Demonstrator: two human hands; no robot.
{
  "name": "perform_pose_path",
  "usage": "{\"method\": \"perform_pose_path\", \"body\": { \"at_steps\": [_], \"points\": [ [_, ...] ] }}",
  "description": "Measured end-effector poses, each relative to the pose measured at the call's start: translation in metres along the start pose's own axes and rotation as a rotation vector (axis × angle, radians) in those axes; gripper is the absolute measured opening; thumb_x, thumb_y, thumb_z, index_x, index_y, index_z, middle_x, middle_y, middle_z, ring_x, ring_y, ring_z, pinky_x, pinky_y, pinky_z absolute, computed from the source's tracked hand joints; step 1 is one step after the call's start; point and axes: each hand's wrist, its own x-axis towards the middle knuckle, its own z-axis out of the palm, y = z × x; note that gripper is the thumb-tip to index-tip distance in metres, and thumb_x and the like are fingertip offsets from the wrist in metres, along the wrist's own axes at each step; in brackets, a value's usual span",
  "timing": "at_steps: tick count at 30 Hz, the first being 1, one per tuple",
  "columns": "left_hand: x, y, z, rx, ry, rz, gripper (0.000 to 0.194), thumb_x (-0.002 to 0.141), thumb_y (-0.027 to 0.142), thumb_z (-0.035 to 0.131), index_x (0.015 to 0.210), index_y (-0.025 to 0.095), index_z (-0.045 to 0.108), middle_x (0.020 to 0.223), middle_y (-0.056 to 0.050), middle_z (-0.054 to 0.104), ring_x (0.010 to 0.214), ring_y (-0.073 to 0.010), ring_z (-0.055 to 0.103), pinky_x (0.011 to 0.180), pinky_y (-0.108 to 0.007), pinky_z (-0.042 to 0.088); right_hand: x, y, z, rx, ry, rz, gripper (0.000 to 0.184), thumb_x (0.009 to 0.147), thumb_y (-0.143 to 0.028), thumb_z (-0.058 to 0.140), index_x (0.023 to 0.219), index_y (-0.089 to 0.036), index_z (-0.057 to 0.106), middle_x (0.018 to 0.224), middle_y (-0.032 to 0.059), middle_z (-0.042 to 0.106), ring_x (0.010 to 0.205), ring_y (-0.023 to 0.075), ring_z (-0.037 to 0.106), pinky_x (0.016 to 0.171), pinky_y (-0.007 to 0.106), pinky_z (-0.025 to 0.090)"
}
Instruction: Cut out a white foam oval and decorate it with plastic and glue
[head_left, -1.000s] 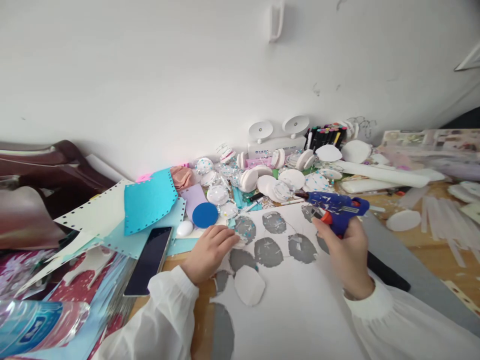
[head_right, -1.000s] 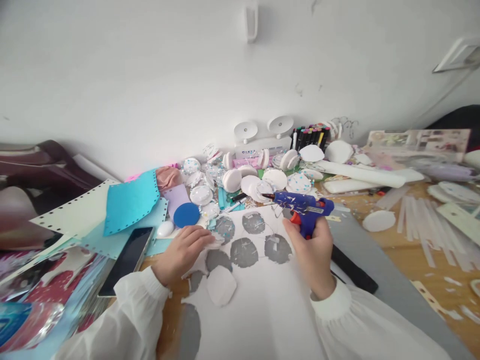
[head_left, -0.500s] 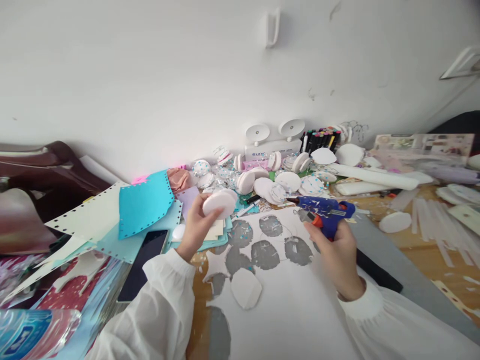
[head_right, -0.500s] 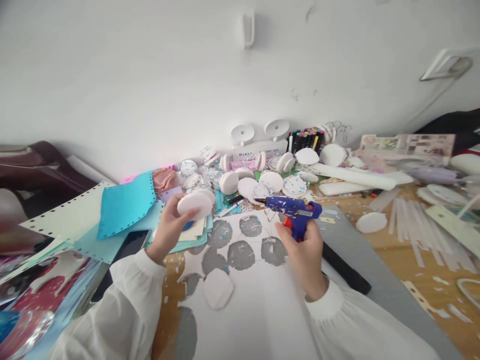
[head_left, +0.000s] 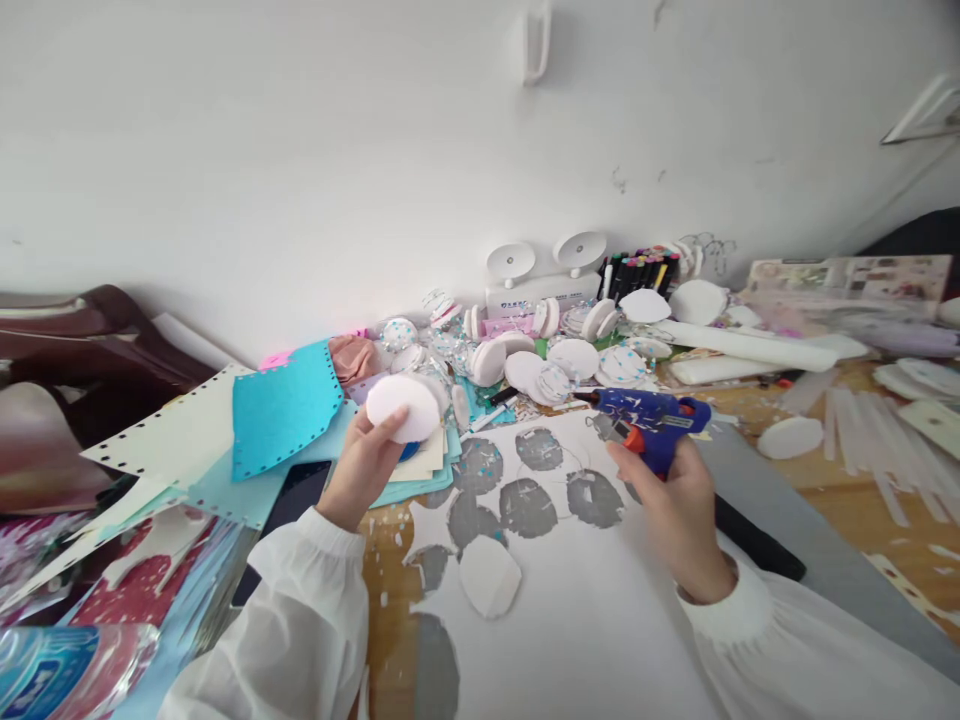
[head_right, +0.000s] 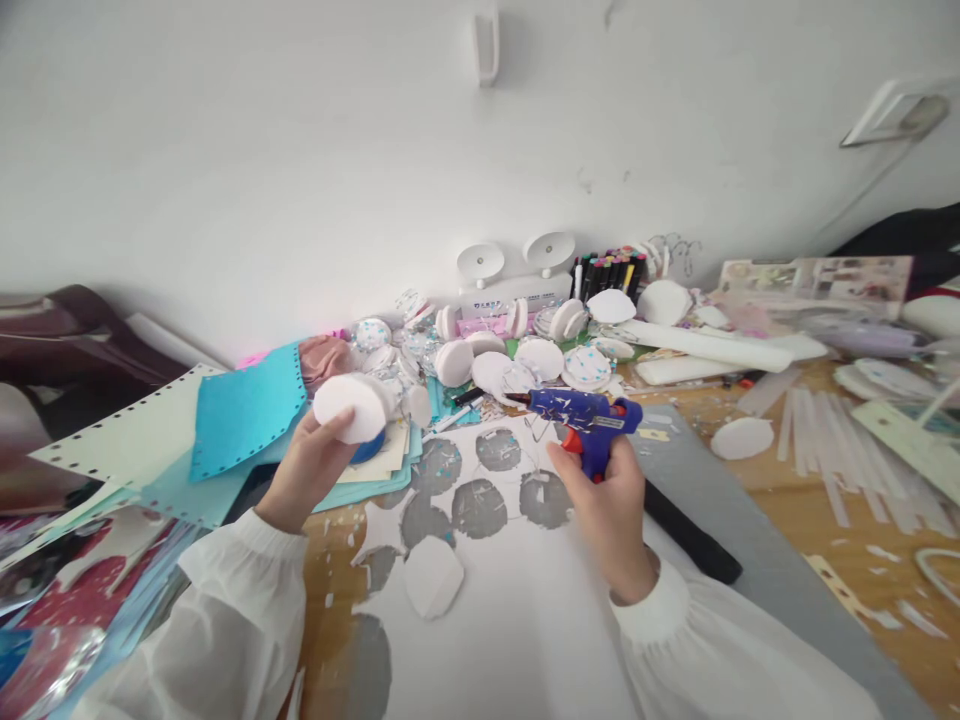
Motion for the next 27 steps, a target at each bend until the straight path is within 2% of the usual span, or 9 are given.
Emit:
{"method": "perform_pose_path", "body": {
  "at_steps": [4,7,9,14,17,19,21,24,27],
  "points": [
    [-0.014,0.002,-0.008,0.420,-0.266,0.077,0.031,0.072,0.028,0.076,0.099,0.020,0.066,0.094,-0.004,0.070,0.085,-0.0188,0.064,0.077,-0.030,0.052,0.001,0.000,-0.001,0.009,0.002,-0.015,0.029,0.065,-0.038,0.074,0.079,-0.021,0.055,0.065,-0.0044,0.055,0.058,0.0130,0.050,0.059,0.029,0.042],
    [-0.021,0.008,-0.008,0.878,-0.527,0.357,0.019,0.077,0.023,0.071,0.096,0.021,0.069,0.096,-0.007,0.068,0.094,-0.0208,0.061,0.084,-0.034,0.049,0.002,0.000,0.000,0.012,0.012,-0.015,0.028,0.066,-0.037,0.073,0.076,-0.021,0.054,0.063,-0.0048,0.054,0.057,0.0125,0.048,0.058,0.028,0.041],
    [-0.027,0.012,-0.005,1.039,-0.660,0.534,0.017,0.083,0.020,0.064,0.099,0.020,0.068,0.098,-0.010,0.068,0.099,-0.0219,0.060,0.088,-0.036,0.048,0.001,0.001,0.001,0.016,0.018,-0.009,0.028,0.066,-0.038,0.073,0.076,-0.021,0.053,0.064,-0.0048,0.054,0.057,0.0123,0.048,0.058,0.028,0.041],
    [-0.048,0.015,0.002,1.076,-0.714,0.733,0.020,0.088,0.012,0.054,0.104,0.021,0.063,0.099,-0.009,0.066,0.102,-0.0204,0.059,0.088,-0.036,0.049,0.006,-0.004,-0.006,-0.029,0.008,-0.037,0.034,0.067,-0.045,0.072,0.085,-0.021,0.054,0.071,-0.0037,0.057,0.062,0.0146,0.052,0.063,0.031,0.043],
    [-0.060,0.017,-0.001,1.129,-0.758,0.815,0.022,0.089,0.011,0.051,0.106,0.020,0.062,0.099,-0.009,0.065,0.102,-0.0199,0.058,0.091,-0.036,0.048,0.017,-0.013,-0.032,-0.166,0.007,-0.057,0.036,0.068,-0.050,0.070,0.085,-0.022,0.053,0.064,-0.0041,0.055,0.058,0.0166,0.052,0.059,0.032,0.041],
    [-0.068,0.020,-0.004,1.168,-0.805,0.847,0.024,0.092,0.013,0.047,0.110,0.019,0.062,0.101,-0.011,0.065,0.106,-0.0215,0.057,0.092,-0.038,0.048,0.026,-0.016,-0.059,-0.266,0.056,-0.074,0.034,0.068,-0.054,0.068,0.081,-0.026,0.054,0.061,-0.0022,0.056,0.056,0.0198,0.053,0.056,0.035,0.041],
    [-0.074,0.023,-0.005,1.198,-0.846,0.882,0.026,0.095,0.016,0.042,0.112,0.018,0.061,0.103,-0.012,0.065,0.110,-0.0227,0.056,0.093,-0.040,0.048,0.033,-0.013,-0.090,-0.428,0.099,-0.060,0.032,0.068,-0.061,0.062,0.069,-0.030,0.054,0.057,0.0009,0.056,0.052,0.0232,0.053,0.052,0.039,0.039],
    [-0.082,0.027,-0.001,1.230,-0.861,0.979,0.027,0.096,0.016,0.038,0.109,0.017,0.062,0.102,-0.011,0.068,0.109,-0.0211,0.058,0.096,-0.040,0.049,0.042,0.008,-0.133,-0.698,0.112,-0.008,0.031,0.064,-0.064,0.062,0.059,-0.035,0.054,0.051,0.0051,0.055,0.045,0.0265,0.051,0.045,0.041,0.031],
    [-0.089,0.029,0.008,1.247,-0.878,1.072,0.026,0.096,0.013,0.039,0.105,0.017,0.063,0.098,-0.007,0.071,0.106,-0.0180,0.061,0.099,-0.039,0.049,0.045,0.038,-0.162,-0.761,0.114,-0.107,0.026,0.059,-0.055,0.068,0.052,-0.037,0.051,0.041,0.0019,0.046,0.035,0.0205,0.043,0.044,0.038,0.025]
  ]
}}
